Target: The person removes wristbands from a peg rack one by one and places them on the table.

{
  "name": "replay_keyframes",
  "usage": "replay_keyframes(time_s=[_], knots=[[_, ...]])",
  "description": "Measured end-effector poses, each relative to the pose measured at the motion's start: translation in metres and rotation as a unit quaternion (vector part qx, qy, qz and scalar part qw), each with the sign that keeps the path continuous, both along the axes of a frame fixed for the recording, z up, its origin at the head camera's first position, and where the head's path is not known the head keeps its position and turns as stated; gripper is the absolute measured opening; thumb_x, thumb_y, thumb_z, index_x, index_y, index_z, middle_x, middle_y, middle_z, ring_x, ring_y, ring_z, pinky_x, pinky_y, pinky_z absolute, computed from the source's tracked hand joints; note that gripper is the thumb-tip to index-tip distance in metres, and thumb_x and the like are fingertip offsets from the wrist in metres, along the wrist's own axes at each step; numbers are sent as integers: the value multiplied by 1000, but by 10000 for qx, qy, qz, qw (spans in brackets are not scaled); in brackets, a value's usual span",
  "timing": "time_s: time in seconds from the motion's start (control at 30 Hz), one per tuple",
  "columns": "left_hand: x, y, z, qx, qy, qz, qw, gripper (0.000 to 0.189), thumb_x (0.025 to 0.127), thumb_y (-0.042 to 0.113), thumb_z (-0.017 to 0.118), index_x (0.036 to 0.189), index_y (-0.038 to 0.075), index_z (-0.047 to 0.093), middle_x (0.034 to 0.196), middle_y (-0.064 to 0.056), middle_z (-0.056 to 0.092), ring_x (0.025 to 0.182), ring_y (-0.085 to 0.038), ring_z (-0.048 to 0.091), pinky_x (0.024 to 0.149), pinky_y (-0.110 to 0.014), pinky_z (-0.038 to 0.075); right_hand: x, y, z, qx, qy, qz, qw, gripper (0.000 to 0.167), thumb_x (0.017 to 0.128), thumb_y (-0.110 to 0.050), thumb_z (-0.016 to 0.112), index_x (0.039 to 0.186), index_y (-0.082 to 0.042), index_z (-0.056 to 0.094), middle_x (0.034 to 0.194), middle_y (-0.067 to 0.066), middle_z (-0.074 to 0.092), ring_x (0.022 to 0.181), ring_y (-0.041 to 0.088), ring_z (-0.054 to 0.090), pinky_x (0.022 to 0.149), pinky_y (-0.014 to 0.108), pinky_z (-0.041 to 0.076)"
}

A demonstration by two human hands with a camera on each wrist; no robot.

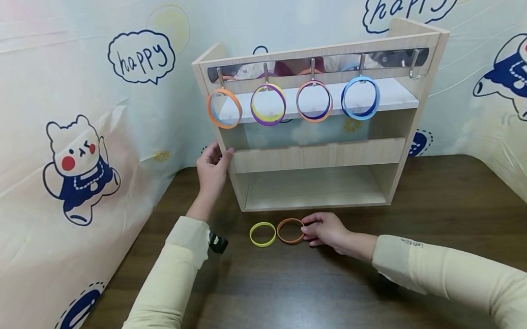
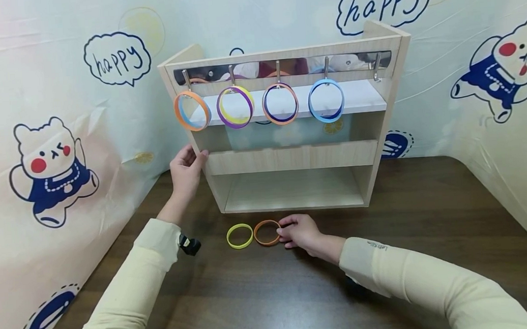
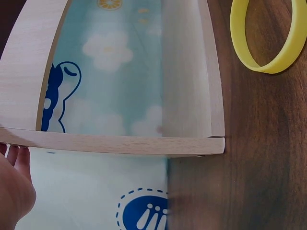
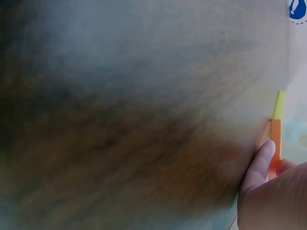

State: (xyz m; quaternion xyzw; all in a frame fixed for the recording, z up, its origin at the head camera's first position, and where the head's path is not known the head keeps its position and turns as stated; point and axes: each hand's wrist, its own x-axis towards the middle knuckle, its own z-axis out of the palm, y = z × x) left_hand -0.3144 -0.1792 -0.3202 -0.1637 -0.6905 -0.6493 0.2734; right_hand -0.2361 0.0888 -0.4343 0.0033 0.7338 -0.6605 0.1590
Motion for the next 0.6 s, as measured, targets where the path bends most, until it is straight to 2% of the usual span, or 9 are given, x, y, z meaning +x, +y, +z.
replay_keyframes(time_s=[0.6], knots=[[0,0,0,-15,46,-1,10000,34,90,3,66,122,-7,62,115,-21,66,93,-13,63,77,-24,52,2,-2,1,214,229,82,9995,30,90,0,65,118,10,59,96,18,68,79,21,66,63,31,55]])
